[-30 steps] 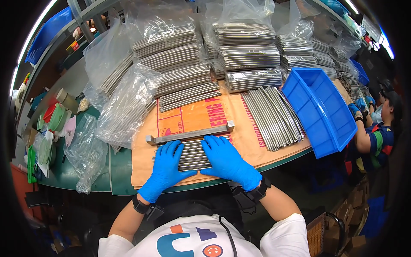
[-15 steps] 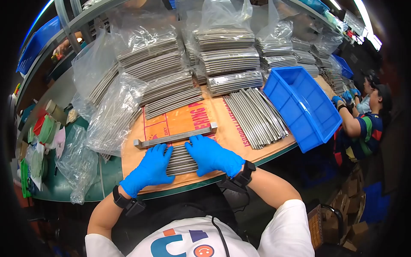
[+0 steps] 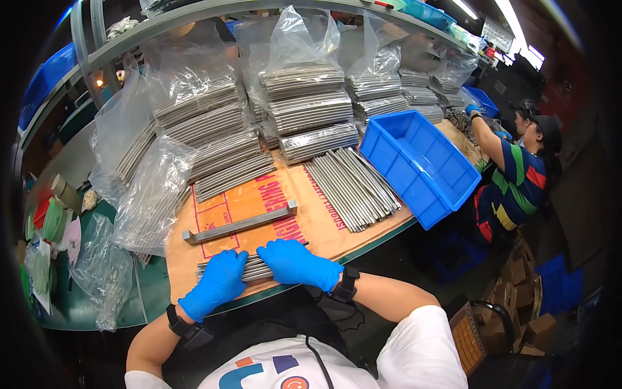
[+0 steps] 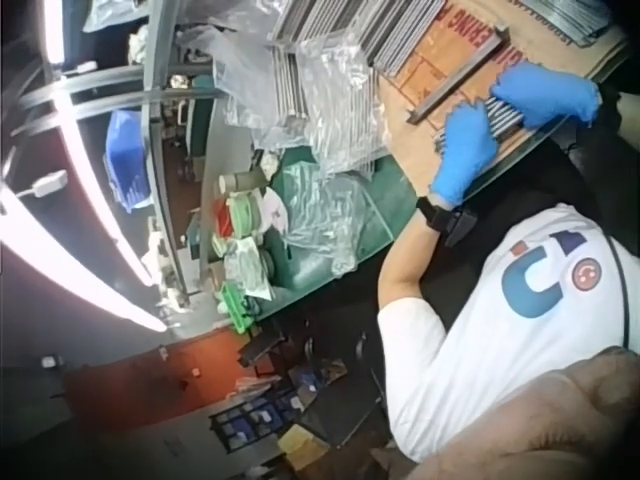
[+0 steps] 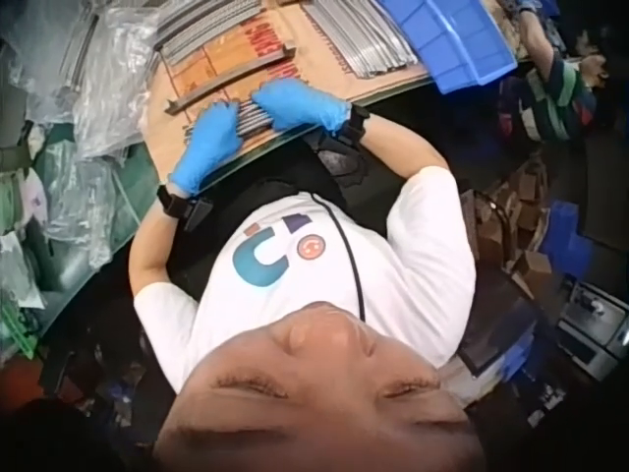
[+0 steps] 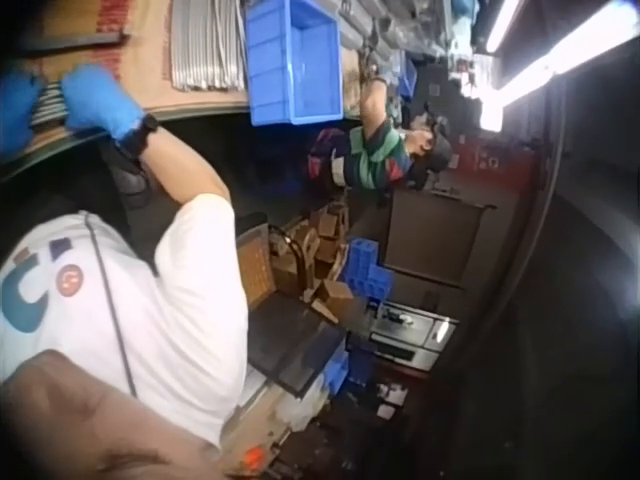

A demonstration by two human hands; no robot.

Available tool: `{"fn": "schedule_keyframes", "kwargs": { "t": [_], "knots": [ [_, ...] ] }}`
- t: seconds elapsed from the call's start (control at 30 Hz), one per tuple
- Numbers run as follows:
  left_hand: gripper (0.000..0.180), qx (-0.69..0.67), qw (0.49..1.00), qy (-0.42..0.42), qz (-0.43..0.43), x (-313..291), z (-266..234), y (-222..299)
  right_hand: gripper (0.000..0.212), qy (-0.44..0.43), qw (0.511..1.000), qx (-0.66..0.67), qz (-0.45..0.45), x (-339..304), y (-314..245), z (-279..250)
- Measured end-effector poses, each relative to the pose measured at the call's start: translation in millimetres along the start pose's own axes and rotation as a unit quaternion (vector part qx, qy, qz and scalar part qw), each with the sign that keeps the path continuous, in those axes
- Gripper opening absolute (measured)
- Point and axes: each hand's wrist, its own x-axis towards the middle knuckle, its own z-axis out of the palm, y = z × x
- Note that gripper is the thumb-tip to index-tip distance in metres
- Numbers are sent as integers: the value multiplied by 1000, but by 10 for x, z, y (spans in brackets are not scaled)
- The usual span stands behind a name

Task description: The person places metal rods into a metal jig by hand, removes them, and then puts the rods into a blue bin. After moving the bin aside, the person continues placing more metal rods into the jig.

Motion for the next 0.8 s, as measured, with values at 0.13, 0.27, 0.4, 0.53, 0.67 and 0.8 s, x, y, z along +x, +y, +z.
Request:
{"fn": "schedule_keyframes", "kwargs": {
  "t": [0.13,0.27,0.4,0.53,0.67,0.8],
  "knots": [
    [37,4,999,44,25,-40,61,7,32,5,1000,-25,9,-48,-74,-38],
    [37,1,999,44,27,-60,19,-6,30,23,999,-32,-11,-61,-100,-77],
    [36,9,998,61,33,-118,24,31,27,85,995,-52,-30,-110,-144,-57],
    [33,32,995,74,60,2,-30,76,25,94,993,-62,-21,-214,-129,-146],
    [24,65,984,81,148,506,-228,209,33,158,985,-56,34,-430,209,-138],
    [16,84,957,138,241,1400,-453,524,35,251,954,-53,154,-729,686,-448]
  ]
}}
